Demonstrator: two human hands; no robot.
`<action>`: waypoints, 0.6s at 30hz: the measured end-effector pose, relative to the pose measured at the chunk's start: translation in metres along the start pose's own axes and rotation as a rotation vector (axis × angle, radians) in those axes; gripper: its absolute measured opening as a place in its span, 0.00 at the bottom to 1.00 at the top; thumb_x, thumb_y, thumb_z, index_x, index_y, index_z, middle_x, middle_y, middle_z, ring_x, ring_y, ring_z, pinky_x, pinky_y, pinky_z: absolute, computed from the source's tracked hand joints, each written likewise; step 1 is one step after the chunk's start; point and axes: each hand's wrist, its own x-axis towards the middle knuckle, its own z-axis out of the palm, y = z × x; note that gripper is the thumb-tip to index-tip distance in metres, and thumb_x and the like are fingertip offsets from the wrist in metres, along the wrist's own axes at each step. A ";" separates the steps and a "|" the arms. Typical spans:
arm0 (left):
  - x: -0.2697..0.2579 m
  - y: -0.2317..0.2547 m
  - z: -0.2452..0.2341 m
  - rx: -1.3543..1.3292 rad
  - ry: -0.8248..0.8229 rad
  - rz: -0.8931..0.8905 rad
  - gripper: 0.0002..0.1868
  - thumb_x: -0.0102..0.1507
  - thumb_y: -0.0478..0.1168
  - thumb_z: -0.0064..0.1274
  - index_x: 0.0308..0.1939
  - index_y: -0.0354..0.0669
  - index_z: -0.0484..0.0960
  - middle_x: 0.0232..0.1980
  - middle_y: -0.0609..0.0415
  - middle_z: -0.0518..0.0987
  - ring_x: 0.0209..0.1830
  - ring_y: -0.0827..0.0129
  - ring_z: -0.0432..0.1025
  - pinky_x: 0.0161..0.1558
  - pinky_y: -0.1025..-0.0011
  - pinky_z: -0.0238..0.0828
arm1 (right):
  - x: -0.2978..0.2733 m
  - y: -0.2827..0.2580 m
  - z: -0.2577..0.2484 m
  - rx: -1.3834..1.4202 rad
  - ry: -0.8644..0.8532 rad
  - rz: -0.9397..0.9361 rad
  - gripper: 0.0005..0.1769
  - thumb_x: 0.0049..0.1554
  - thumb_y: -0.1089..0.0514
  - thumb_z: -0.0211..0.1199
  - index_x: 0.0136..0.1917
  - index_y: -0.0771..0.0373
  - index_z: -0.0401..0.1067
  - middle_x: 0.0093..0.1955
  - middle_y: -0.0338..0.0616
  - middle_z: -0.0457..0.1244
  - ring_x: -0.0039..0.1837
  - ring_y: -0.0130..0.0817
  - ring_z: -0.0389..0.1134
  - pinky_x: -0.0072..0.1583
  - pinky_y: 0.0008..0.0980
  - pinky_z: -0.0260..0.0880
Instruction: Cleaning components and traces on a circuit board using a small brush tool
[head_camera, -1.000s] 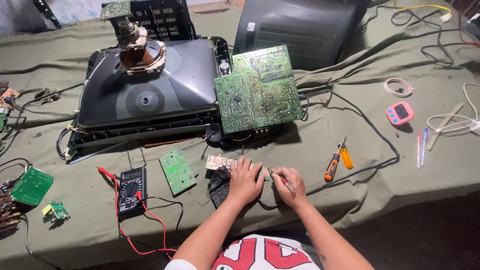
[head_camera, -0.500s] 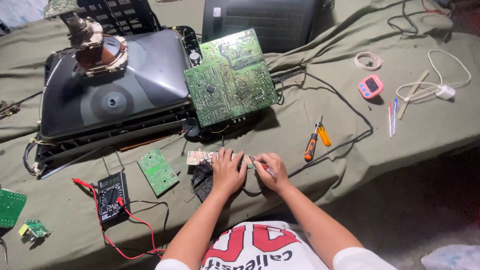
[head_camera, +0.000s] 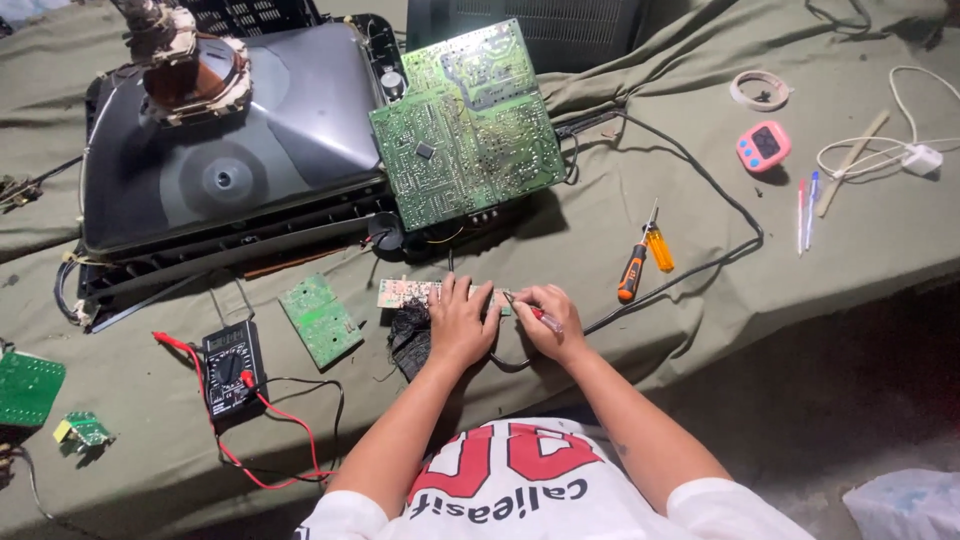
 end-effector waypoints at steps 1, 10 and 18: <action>0.000 0.000 0.000 0.002 0.000 -0.005 0.24 0.64 0.60 0.51 0.60 0.61 0.81 0.64 0.50 0.74 0.76 0.47 0.58 0.72 0.40 0.48 | 0.000 0.001 0.000 0.003 -0.004 0.000 0.03 0.55 0.60 0.70 0.39 0.56 0.78 0.42 0.45 0.74 0.52 0.48 0.75 0.55 0.43 0.73; 0.000 0.002 -0.002 -0.010 0.003 0.000 0.24 0.64 0.59 0.51 0.61 0.60 0.81 0.65 0.48 0.73 0.76 0.47 0.57 0.72 0.41 0.46 | 0.000 -0.001 -0.003 0.026 -0.029 0.033 0.02 0.55 0.60 0.69 0.39 0.56 0.79 0.44 0.45 0.74 0.53 0.48 0.75 0.56 0.43 0.73; -0.001 0.005 -0.007 -0.039 -0.027 -0.008 0.25 0.64 0.58 0.50 0.63 0.58 0.80 0.66 0.47 0.72 0.77 0.47 0.56 0.74 0.41 0.44 | -0.001 -0.005 -0.005 0.027 -0.030 0.056 0.02 0.56 0.59 0.68 0.40 0.55 0.79 0.44 0.45 0.74 0.50 0.50 0.74 0.54 0.43 0.73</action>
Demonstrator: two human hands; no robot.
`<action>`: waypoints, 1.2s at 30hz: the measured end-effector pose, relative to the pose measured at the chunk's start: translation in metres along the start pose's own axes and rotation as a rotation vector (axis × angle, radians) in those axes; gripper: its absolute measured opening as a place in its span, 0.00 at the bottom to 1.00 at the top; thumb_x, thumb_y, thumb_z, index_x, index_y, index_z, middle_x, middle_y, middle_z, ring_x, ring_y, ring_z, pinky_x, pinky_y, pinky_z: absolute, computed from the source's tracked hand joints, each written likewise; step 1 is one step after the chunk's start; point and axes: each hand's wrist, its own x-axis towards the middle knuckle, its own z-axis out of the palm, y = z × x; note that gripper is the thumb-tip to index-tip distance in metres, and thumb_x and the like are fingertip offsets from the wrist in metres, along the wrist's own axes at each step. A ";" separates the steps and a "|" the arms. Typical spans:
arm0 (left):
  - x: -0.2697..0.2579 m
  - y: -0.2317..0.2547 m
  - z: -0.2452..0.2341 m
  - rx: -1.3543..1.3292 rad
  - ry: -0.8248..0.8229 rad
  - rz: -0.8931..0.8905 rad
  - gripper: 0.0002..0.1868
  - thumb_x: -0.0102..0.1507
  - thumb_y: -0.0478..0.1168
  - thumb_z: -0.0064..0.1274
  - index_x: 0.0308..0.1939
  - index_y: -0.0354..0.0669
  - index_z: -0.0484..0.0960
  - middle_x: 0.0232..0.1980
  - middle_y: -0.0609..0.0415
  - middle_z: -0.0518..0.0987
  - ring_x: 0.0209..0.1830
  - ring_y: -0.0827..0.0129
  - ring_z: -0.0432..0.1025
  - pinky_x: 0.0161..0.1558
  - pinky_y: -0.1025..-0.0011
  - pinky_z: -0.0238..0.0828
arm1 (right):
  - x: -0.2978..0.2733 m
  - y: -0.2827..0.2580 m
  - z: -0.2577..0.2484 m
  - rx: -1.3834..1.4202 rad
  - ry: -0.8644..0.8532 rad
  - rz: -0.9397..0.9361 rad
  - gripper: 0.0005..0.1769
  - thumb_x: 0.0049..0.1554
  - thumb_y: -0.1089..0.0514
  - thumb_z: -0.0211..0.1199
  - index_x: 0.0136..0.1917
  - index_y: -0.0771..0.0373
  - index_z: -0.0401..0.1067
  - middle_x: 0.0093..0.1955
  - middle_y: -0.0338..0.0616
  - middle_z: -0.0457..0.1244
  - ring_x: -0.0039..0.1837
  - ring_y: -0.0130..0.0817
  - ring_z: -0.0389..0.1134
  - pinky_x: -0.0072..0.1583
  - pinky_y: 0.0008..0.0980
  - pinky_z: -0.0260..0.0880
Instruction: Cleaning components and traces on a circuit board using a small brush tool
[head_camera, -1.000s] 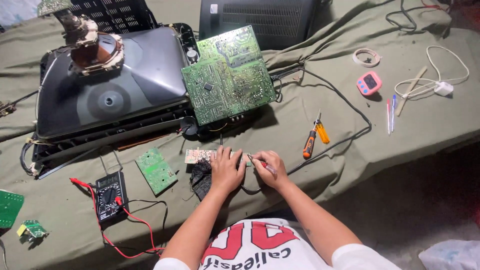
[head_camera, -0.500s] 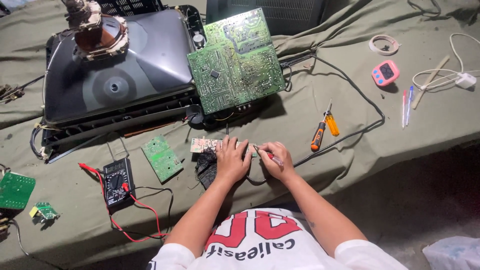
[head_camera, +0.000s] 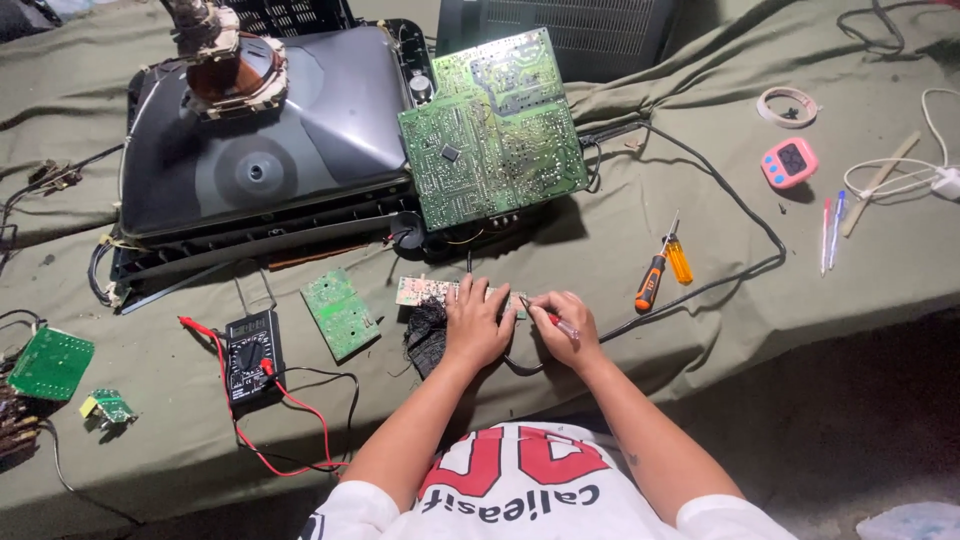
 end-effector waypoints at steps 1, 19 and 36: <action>0.000 0.000 -0.001 0.001 0.005 -0.001 0.25 0.64 0.58 0.50 0.63 0.58 0.80 0.66 0.47 0.72 0.77 0.47 0.56 0.74 0.41 0.44 | 0.000 -0.001 0.000 0.000 -0.001 -0.006 0.02 0.56 0.59 0.68 0.40 0.55 0.79 0.44 0.45 0.74 0.50 0.50 0.74 0.54 0.43 0.73; -0.001 0.000 -0.002 -0.009 0.025 0.004 0.25 0.64 0.58 0.50 0.62 0.58 0.80 0.65 0.46 0.73 0.77 0.47 0.57 0.73 0.41 0.45 | -0.004 0.000 0.001 -0.065 0.012 -0.040 0.04 0.56 0.59 0.67 0.39 0.56 0.78 0.44 0.46 0.74 0.48 0.49 0.74 0.54 0.43 0.73; -0.001 0.005 -0.010 -0.061 -0.003 -0.015 0.25 0.65 0.57 0.49 0.63 0.57 0.79 0.66 0.45 0.71 0.78 0.45 0.55 0.74 0.40 0.42 | -0.005 0.002 -0.001 -0.023 -0.037 0.120 0.03 0.56 0.56 0.66 0.41 0.54 0.79 0.48 0.43 0.75 0.55 0.48 0.74 0.58 0.45 0.72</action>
